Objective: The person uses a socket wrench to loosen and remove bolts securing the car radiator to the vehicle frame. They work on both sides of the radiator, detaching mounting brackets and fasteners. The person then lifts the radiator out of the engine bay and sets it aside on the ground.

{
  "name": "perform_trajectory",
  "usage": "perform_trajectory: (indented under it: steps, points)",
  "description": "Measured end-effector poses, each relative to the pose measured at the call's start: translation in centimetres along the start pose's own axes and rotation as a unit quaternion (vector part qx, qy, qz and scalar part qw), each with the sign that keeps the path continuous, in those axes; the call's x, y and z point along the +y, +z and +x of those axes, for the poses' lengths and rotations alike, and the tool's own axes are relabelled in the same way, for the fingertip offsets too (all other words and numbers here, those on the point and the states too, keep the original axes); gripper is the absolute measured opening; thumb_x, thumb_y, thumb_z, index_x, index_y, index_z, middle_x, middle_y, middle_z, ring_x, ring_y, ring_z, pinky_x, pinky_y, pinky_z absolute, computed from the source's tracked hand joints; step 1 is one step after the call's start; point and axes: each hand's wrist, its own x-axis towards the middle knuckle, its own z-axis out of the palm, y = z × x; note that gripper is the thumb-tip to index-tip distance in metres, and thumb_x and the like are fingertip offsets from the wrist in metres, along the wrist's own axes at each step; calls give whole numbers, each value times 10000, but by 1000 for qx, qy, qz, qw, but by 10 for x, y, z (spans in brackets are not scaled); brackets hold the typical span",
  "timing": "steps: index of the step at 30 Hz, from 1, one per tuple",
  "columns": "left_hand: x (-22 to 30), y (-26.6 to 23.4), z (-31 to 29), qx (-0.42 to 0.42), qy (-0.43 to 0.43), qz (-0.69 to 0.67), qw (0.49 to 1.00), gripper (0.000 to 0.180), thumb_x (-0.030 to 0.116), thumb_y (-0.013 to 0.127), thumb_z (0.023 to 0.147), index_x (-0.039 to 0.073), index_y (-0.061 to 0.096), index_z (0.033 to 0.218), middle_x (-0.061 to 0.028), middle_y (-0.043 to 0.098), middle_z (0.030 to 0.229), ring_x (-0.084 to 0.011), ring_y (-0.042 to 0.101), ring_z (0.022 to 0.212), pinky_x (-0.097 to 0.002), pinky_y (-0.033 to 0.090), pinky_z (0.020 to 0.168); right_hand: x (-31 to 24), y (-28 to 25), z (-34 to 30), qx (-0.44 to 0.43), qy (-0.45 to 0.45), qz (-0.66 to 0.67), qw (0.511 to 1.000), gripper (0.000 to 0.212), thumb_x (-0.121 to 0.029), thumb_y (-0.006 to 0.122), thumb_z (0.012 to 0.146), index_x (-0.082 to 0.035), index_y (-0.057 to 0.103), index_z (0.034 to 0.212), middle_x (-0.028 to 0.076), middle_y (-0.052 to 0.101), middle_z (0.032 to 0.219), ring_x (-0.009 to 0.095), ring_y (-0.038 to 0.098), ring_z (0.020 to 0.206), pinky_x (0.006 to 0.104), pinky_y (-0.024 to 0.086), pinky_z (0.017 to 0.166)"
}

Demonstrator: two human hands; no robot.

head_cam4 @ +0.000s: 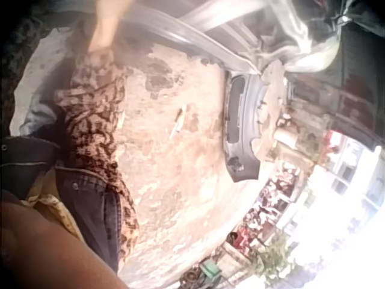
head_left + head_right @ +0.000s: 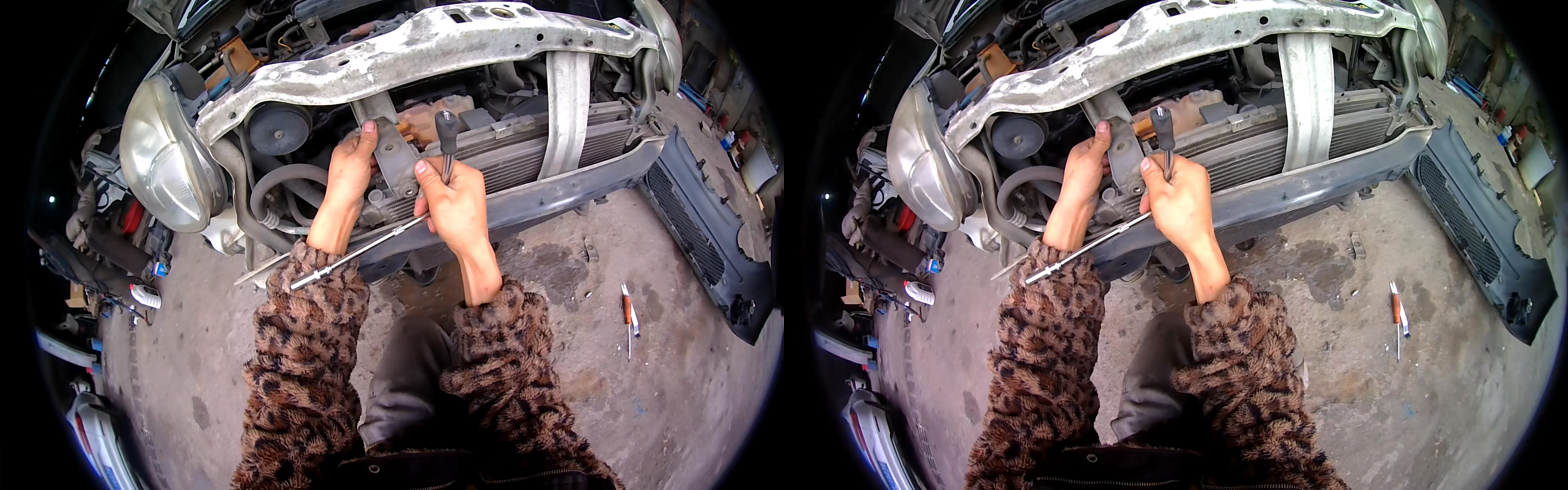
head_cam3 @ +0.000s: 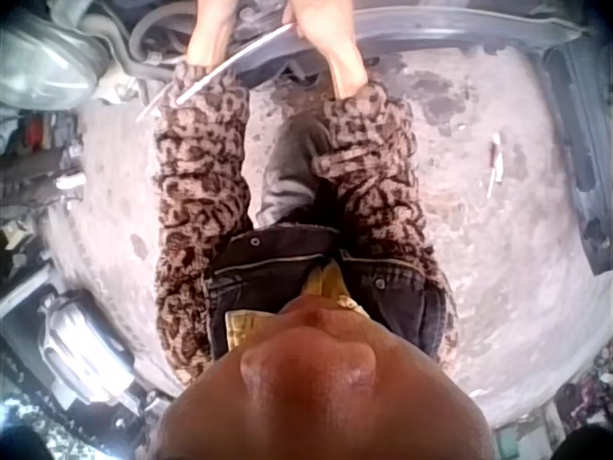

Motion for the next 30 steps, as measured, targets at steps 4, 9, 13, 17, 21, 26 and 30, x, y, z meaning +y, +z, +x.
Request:
perform_trajectory:
  steps: [4, 9, 13, 17, 21, 26, 30]
  points:
    - [2, -3, -1, -24, -20, -50, 998, 419, 425, 589, 937, 56, 598, 739, 43, 494, 637, -47, 396, 552, -197, 321, 534, -4, 2, -1, 8, 23, 42, 999, 246, -183, 568, 953, 23, 647, 844, 42, 540, 516, 82, 450, 382, 241, 316, 354]
    - [3, -6, -5, -37, -20, -59, 997, 320, 319, 654, 904, 50, 588, 744, 49, 484, 625, -32, 342, 549, -184, 267, 517, -2, 5, -1, 30, 50, 81, 995, 250, -198, 595, 939, 37, 641, 866, 47, 526, 519, 88, 437, 371, 231, 306, 326]
    - [8, -4, -4, -26, -30, -76, 996, 254, 237, 646, 892, 43, 582, 741, 50, 475, 622, -32, 349, 543, -189, 274, 511, -2, 1, 1, 4, 43, 43, 998, 250, -204, 587, 944, 29, 634, 867, 38, 517, 514, 85, 431, 370, 230, 303, 325]
    - [5, -1, -5, -27, -35, -82, 996, 229, 213, 632, 890, 46, 578, 743, 55, 466, 624, -32, 356, 538, -192, 275, 508, -9, -13, 6, -52, 60, -22, 997, 287, -240, 572, 956, -9, 588, 787, 34, 511, 511, 79, 422, 368, 229, 282, 312]
    - [8, -1, -6, -16, -32, -61, 998, 228, 218, 622, 897, 45, 581, 753, 62, 458, 627, -31, 361, 539, -194, 280, 509, -11, -15, 4, -93, 99, -6, 991, 307, -272, 533, 978, -8, 614, 843, 45, 514, 505, 92, 396, 344, 244, 287, 313]
    - [13, 3, -7, -9, -13, -35, 999, 239, 236, 615, 905, 28, 600, 789, 40, 519, 661, -42, 426, 561, -199, 329, 534, -8, -18, 5, -118, 94, 37, 988, 352, -279, 521, 984, -46, 516, 721, 45, 498, 500, 97, 389, 336, 248, 277, 301]
    - [14, 2, -9, -25, -14, -36, 999, 241, 251, 618, 906, 24, 617, 823, 19, 567, 697, -53, 468, 582, -206, 362, 555, -3, -11, 2, -95, 76, 14, 992, 362, -275, 527, 982, -49, 500, 701, 42, 492, 498, 100, 396, 339, 253, 280, 306]
